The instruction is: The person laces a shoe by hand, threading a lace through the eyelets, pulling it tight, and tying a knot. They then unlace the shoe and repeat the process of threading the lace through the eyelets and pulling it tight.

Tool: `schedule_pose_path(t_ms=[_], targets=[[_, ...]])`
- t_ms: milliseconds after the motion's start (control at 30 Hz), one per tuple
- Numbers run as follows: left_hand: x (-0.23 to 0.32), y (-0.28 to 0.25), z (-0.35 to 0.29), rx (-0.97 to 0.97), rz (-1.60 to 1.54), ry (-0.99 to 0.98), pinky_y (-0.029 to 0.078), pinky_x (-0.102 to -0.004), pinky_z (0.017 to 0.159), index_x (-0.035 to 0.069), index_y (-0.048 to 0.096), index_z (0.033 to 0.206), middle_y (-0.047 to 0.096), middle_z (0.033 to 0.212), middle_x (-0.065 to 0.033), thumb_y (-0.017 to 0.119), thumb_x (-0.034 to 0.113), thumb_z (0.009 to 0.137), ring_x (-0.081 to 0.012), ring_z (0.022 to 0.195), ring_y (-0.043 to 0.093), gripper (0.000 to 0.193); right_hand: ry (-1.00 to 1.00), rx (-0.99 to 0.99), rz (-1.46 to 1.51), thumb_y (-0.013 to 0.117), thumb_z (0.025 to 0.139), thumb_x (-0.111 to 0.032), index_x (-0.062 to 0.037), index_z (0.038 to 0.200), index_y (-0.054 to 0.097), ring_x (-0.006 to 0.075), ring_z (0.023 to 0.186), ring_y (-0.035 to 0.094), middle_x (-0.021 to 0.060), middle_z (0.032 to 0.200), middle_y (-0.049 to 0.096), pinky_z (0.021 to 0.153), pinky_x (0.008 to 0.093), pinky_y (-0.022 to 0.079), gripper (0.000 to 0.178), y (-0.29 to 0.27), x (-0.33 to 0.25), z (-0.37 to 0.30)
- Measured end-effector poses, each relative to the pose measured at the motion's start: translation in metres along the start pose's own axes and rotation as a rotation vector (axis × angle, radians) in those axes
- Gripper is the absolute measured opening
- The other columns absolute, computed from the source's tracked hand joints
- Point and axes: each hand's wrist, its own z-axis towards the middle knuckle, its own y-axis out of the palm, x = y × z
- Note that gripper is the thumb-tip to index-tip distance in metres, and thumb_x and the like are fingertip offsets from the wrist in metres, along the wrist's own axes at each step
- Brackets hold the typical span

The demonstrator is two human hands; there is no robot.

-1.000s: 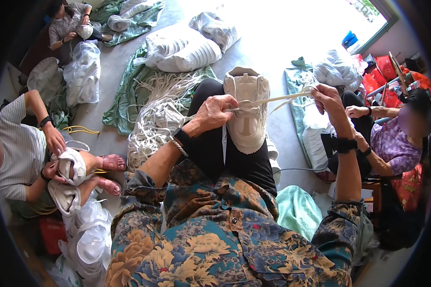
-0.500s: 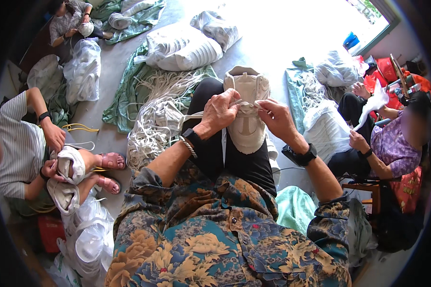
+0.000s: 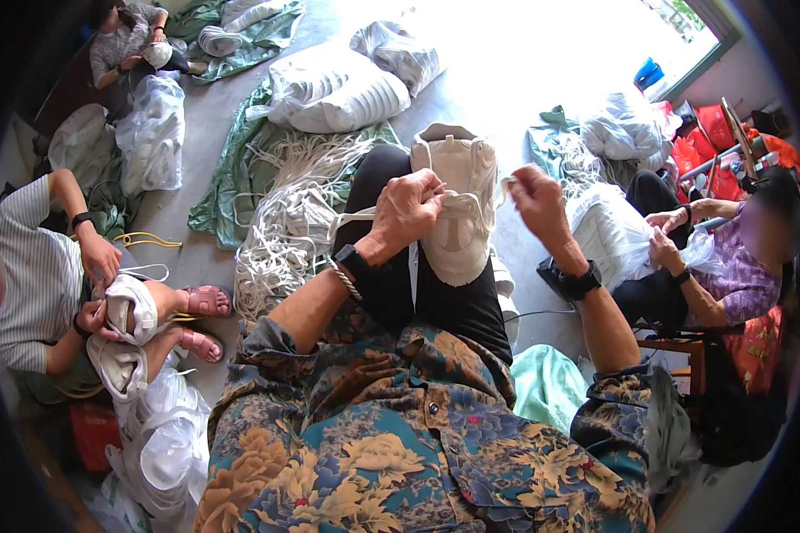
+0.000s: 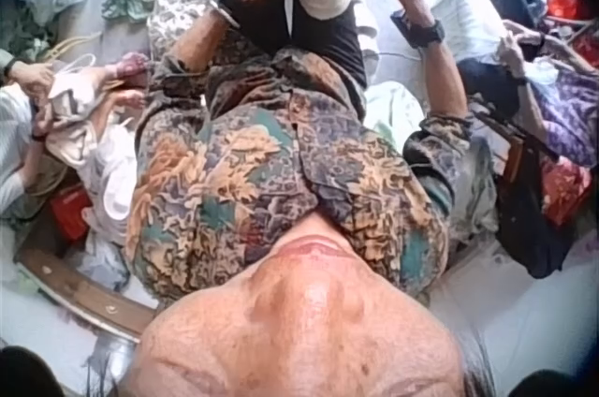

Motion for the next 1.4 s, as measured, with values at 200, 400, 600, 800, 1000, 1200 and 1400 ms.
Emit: schedule_pose_path(t_ms=[200,400,600,800,1000,1200,1400], targets=[[0.000,0.018,0.000,-0.058,0.097,0.053,0.048,-0.0328,0.060,-0.002,0.061,0.081,0.062,0.068,-0.0170,0.060,0.011,0.073,-0.0275,0.062,0.062,0.016,0.338,-0.711,0.654,0.051,0.093,-0.028,-0.0030,0.081,0.064,0.0074,0.048,0.052,-0.0007,0.057,0.054,0.046,0.0208,0.044,0.032,0.006,-0.005,-0.028],[0.003,0.026,0.006,-0.109,0.027,-0.007,0.046,-0.0313,0.059,-0.003,0.060,0.078,0.061,0.066,-0.0147,0.060,0.010,0.075,-0.0188,0.059,0.059,0.014,0.327,-0.341,0.990,0.051,0.090,-0.014,0.0000,0.107,0.059,0.0088,0.069,0.059,0.0050,0.075,0.062,0.062,0.0205,0.048,0.023,0.013,-0.008,-0.021],[0.009,0.031,0.008,-0.094,-0.077,-0.033,0.046,-0.0296,0.058,-0.003,0.060,0.077,0.060,0.065,-0.0115,0.060,0.008,0.076,-0.0126,0.060,0.057,0.011,-0.120,-0.176,0.211,0.056,0.081,-0.002,-0.0006,0.102,0.061,0.0177,0.075,0.064,0.0110,0.089,0.065,0.065,0.0282,0.050,0.022,0.024,-0.012,-0.020],[-0.002,0.008,0.003,0.178,0.014,-0.021,0.045,-0.0284,0.055,-0.002,0.059,0.084,0.061,0.065,-0.0100,0.060,0.009,0.075,-0.0117,0.059,0.058,0.014,-0.217,-0.057,-0.037,0.056,0.079,-0.002,-0.0007,0.089,0.059,0.0193,0.068,0.062,0.0129,0.084,0.063,0.061,0.0316,0.049,0.010,0.033,-0.007,-0.017],[-0.020,-0.032,-0.009,-0.240,0.127,-0.309,0.043,-0.0252,0.043,-0.003,0.061,0.087,0.058,0.060,-0.0067,0.060,0.014,0.077,-0.0108,0.048,0.053,0.020,0.156,0.010,0.511,0.056,0.081,-0.002,0.0015,0.090,0.058,0.0083,0.067,0.053,0.0045,0.076,0.060,0.061,0.0229,0.045,0.009,0.056,0.008,-0.029],[-0.025,-0.048,-0.014,-0.379,-0.019,-0.188,0.038,-0.0226,0.042,-0.002,0.061,0.077,0.053,0.057,-0.0020,0.060,0.014,0.078,-0.0060,0.049,0.048,0.016,0.147,0.005,0.520,0.057,0.082,-0.001,0.0022,0.090,0.057,0.0071,0.067,0.052,0.0028,0.077,0.059,0.061,0.0215,0.045,0.009,0.063,0.007,-0.029],[-0.039,-0.068,-0.007,0.086,0.226,0.093,0.041,-0.0378,0.052,-0.002,0.052,0.075,0.054,0.062,-0.0177,0.053,0.009,0.081,-0.0294,0.053,0.052,0.012,0.127,0.007,0.504,0.057,0.082,-0.002,0.0011,0.090,0.057,0.0072,0.066,0.052,0.0022,0.076,0.059,0.061,0.0217,0.045,0.009,0.066,0.008,-0.030]])
